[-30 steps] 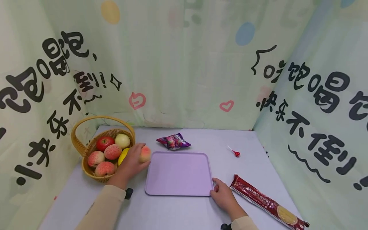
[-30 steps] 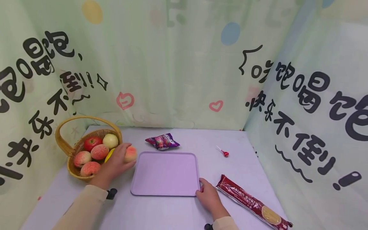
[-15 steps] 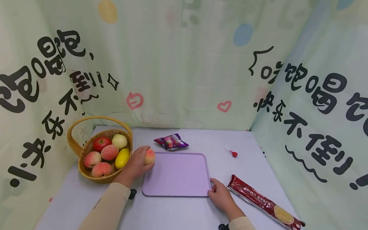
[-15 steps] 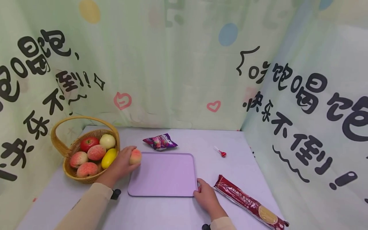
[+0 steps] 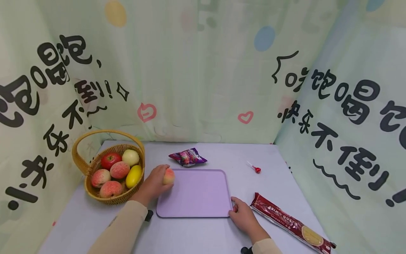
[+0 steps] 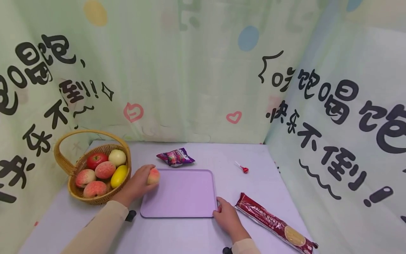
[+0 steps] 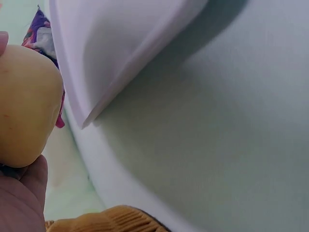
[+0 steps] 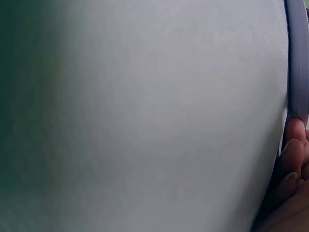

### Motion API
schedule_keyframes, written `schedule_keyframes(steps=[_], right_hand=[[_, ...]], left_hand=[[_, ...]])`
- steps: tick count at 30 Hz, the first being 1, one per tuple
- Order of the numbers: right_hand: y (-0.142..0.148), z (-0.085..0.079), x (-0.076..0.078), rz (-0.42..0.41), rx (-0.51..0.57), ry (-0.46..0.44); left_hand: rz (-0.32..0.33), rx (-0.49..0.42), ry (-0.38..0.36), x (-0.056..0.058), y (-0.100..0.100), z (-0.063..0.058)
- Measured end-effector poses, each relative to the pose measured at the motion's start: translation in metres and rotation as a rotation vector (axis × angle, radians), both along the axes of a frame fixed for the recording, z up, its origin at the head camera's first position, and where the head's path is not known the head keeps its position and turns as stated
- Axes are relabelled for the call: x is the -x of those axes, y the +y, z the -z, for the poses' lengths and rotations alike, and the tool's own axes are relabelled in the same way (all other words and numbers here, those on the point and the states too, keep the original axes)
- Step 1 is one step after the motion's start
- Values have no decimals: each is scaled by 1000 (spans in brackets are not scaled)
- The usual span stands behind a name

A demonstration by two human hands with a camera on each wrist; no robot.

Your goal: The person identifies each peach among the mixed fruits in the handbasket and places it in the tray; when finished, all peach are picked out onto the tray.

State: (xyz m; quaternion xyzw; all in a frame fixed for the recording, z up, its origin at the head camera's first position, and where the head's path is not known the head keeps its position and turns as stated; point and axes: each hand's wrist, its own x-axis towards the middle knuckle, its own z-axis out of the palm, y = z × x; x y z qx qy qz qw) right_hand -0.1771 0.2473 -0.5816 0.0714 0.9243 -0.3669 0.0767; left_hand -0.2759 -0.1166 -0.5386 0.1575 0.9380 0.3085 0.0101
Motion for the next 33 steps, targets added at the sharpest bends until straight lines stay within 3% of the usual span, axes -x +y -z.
schedule_keyframes(steps=[4,13,33], right_hand=[[1,0,0,6,0,-14],[2,1,0,11,13,-34],[0,1,0,1,5,-39]], left_hand=[[24,-5,5,3,6,4],[12,26,-16,5,12,14],[0,27,-49,12,24,21]])
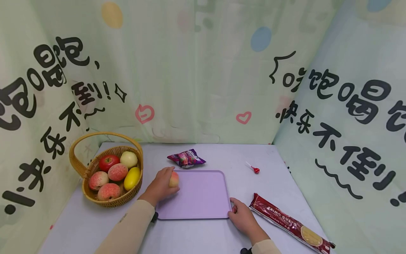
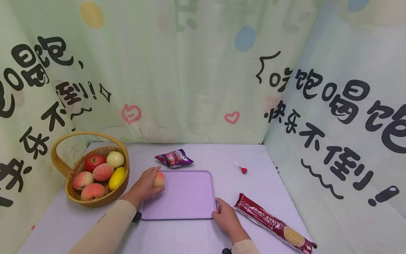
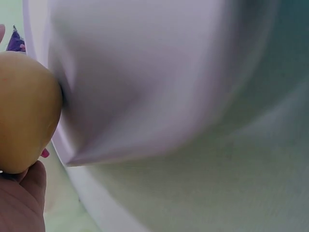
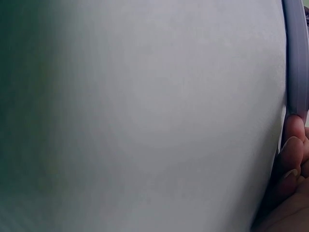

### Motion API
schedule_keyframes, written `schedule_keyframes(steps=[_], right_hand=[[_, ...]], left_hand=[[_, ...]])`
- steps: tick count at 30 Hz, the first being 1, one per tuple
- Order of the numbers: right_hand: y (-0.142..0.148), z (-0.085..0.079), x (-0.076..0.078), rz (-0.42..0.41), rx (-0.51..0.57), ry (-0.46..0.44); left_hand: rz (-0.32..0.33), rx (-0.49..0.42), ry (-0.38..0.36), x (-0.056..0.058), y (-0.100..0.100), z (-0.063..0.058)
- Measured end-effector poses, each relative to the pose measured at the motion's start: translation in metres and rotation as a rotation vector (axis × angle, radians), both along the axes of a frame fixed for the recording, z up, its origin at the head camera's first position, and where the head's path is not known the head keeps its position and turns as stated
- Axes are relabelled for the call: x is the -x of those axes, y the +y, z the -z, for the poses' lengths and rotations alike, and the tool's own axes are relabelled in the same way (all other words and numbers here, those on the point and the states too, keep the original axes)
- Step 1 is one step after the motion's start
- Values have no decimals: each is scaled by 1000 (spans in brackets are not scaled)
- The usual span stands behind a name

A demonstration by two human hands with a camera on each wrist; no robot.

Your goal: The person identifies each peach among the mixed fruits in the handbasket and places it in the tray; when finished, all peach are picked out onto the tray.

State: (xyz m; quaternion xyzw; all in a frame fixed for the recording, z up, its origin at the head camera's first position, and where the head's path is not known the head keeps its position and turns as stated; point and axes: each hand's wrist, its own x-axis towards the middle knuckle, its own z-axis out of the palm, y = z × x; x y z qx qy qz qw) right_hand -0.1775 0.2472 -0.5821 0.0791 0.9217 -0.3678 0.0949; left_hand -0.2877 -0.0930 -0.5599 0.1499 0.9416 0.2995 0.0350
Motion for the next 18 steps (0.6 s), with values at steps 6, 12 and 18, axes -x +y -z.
schedule_keyframes(steps=[6,12,18], right_hand=[[-1,-1,-1,0,2,2],[0,-2,-1,-8,7,4],[0,2,1,-6,1,4]], left_hand=[[-5,-16,6,-2,-2,0],[-11,-7,16,-3,-4,1],[-13,36,50,-4,-8,0]])
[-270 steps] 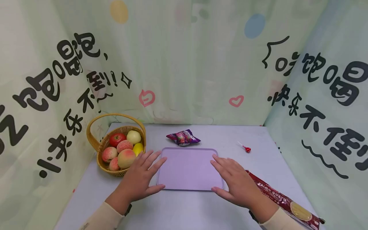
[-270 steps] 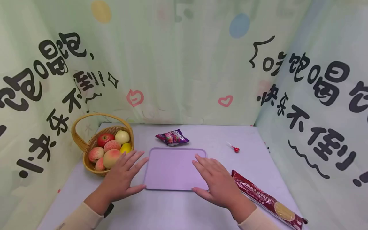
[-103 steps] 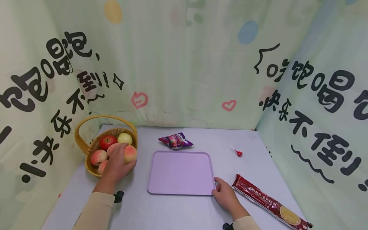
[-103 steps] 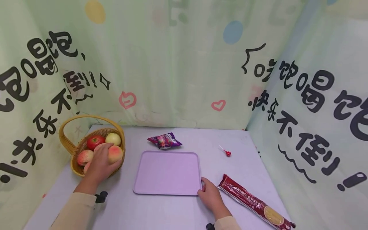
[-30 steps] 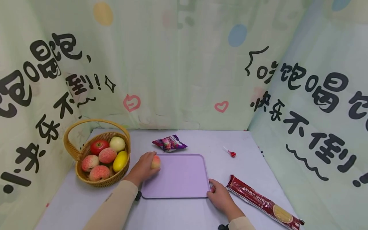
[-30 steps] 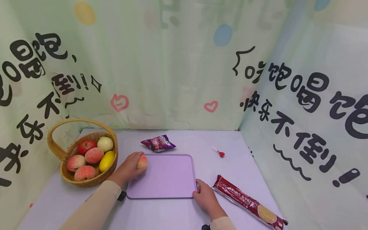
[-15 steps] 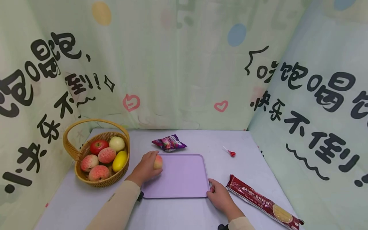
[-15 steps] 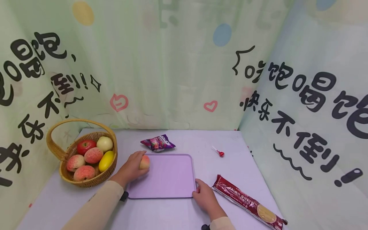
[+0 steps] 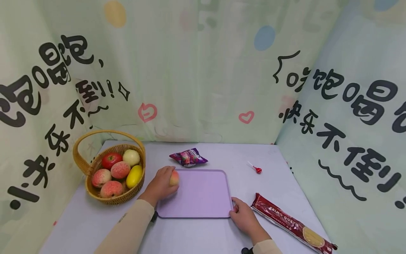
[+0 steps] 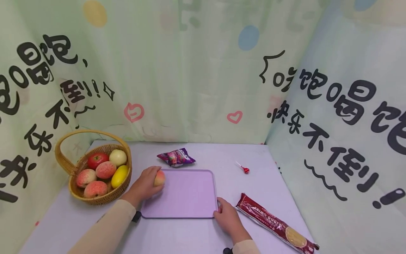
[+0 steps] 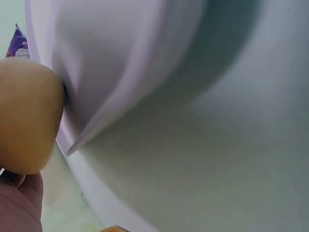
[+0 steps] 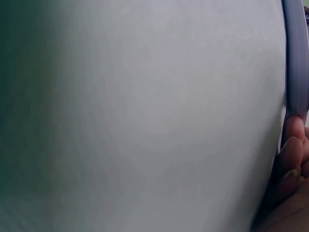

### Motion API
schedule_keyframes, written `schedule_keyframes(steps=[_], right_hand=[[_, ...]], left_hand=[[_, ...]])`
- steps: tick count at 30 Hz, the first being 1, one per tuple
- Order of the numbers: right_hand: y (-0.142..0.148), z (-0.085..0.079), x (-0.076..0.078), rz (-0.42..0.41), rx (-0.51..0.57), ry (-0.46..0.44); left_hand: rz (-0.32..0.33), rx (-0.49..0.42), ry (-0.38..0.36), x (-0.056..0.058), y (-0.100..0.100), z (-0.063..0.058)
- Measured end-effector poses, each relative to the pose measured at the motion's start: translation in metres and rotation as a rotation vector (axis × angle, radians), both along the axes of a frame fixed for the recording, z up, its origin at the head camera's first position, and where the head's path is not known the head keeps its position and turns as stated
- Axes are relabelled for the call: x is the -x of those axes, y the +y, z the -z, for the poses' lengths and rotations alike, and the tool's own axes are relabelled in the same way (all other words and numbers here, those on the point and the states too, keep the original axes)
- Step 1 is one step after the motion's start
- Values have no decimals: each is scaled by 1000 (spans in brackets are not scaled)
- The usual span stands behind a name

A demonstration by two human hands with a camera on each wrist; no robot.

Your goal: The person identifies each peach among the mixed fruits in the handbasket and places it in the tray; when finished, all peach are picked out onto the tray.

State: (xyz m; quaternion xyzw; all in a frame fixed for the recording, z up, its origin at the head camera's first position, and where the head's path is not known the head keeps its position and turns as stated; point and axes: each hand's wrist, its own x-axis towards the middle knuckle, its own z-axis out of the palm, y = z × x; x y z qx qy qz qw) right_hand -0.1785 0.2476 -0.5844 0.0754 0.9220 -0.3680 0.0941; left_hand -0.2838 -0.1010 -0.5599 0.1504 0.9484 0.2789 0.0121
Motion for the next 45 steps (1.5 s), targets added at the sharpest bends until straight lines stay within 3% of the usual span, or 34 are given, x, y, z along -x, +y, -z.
schedule_keyframes(steps=[9,22,31,45], right_hand=[[2,0,-1,3,-3,-7],[2,0,-2,-1,0,-13],[0,2,1,5,-6,-9],[1,0,1,-12,-13,-3]], left_hand=[[47,42,110,-7,-7,-11],[107,49,174,-22,-18,-41],[151,114,259,-33,-35,-66],[129,152,281,-38,-60,-94]])
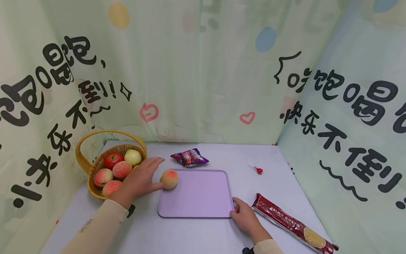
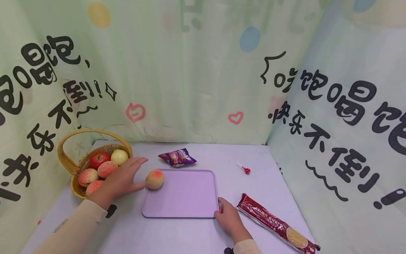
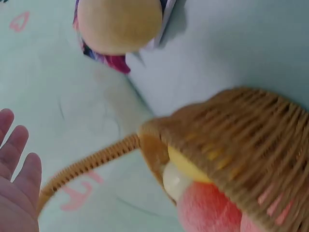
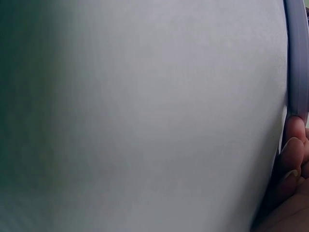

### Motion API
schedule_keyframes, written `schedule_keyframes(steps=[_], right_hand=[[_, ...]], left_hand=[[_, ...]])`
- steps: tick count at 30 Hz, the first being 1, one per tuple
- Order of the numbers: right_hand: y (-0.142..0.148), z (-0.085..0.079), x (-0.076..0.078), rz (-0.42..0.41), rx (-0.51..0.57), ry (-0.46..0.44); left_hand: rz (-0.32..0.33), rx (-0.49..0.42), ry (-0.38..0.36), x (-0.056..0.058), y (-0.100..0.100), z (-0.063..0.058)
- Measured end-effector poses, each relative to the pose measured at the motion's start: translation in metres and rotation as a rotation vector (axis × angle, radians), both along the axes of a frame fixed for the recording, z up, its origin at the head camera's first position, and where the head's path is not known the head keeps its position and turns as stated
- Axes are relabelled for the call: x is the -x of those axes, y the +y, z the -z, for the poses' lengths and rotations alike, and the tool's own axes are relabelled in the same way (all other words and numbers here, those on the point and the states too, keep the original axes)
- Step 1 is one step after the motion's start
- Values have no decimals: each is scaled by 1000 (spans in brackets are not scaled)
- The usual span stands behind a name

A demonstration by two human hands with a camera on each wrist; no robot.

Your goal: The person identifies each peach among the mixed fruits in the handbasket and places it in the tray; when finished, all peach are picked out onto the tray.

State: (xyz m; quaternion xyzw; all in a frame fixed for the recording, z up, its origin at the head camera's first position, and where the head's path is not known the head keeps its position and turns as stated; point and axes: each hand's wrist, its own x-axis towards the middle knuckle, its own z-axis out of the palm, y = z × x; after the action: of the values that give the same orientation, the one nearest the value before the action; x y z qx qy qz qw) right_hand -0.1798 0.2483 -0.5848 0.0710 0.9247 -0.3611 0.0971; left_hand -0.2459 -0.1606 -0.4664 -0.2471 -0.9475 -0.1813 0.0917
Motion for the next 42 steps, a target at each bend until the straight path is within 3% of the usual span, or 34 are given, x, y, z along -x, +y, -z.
schedule_keyframes(steps=[12,17,24,31,42], right_hand=[[0,-1,0,9,2,-2],[0,0,1,14,5,-5],[1,2,0,12,14,6],[1,1,0,13,17,2],[0,0,0,15,13,0]], left_hand=[[-67,-130,-47,9,-34,-9],[-136,-180,-70,12,-45,-6],[-180,-289,-116,17,-63,0],[-251,-316,-147,25,-75,5],[-305,-343,-184,38,-90,13]])
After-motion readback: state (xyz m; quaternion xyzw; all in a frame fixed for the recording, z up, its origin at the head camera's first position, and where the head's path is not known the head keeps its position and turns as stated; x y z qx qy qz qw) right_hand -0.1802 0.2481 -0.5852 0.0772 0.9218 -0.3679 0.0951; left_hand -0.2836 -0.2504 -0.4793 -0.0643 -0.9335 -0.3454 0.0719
